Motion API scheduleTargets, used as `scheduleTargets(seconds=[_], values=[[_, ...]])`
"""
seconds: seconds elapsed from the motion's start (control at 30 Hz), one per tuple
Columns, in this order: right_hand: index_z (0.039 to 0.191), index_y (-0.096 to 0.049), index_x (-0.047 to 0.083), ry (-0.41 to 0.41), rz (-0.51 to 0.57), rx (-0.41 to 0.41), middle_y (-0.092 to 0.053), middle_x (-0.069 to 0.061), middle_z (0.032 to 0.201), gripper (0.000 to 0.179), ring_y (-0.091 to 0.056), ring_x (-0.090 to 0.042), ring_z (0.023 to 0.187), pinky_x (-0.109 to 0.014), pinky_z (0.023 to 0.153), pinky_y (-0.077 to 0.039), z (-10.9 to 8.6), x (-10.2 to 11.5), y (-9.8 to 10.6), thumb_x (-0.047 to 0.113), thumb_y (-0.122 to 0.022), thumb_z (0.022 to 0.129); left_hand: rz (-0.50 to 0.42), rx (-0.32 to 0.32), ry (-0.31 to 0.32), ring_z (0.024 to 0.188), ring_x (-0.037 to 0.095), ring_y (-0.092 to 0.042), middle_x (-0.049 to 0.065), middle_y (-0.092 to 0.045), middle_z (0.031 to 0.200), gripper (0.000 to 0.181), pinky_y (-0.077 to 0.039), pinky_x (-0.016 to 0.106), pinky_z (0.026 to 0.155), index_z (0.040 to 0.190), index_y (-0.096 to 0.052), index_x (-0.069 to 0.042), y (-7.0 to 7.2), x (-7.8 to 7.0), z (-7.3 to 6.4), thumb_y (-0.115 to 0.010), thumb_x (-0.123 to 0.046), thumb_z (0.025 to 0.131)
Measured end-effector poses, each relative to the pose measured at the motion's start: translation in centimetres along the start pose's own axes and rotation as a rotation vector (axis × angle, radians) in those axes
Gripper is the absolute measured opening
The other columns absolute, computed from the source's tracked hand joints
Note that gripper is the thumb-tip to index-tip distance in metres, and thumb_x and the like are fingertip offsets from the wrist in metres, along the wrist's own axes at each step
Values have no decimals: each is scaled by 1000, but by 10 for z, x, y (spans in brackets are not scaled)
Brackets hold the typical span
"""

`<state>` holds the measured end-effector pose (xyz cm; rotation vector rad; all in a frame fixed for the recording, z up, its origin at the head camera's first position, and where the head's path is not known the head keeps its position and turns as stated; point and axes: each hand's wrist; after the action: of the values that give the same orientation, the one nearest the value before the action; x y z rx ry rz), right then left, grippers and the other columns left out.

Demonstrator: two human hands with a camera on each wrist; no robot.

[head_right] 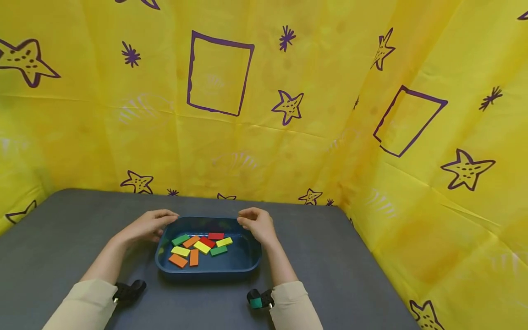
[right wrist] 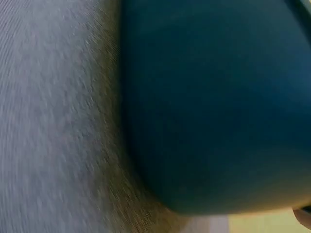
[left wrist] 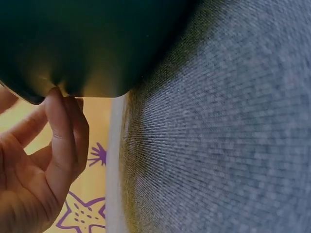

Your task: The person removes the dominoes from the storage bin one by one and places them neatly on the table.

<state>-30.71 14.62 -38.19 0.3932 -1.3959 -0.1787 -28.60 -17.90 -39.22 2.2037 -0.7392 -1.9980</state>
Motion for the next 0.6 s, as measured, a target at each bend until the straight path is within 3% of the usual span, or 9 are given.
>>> scheduleTargets(seconds=[0.17,0.4,0.6], values=[[114,-70,-2,-41,-47,65,-72,-20,113,28,-72,-32,100,-39,88,-60,0,3,-11,14,-68,91,2,21,-22,76,16,-61,21,-61,113,49,-59,33,69,140,-49,5,0,4,2,-54,-26,102],[107,-75,4,-70,-173,99,-74,-14,111,21,-71,-21,93,-36,83,-60,0,3,-22,12,-71,88,-23,16,3,70,13,-53,5,-58,91,48,-55,26,63,140,-51,2,1,5,6,-56,-25,101],[108,-75,2,-73,-190,121,-74,-16,111,25,-71,-24,95,-35,82,-60,-1,-2,-29,3,-73,83,-30,20,-8,73,14,-55,6,-60,95,50,-56,26,65,142,-49,2,3,9,6,-55,-27,101]])
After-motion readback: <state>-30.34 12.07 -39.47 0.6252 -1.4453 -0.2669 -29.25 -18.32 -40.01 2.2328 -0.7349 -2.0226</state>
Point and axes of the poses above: each hand's wrist, its own z-axis towards the middle knuckle, its own y-axis out of the back of the hand, x = y × z
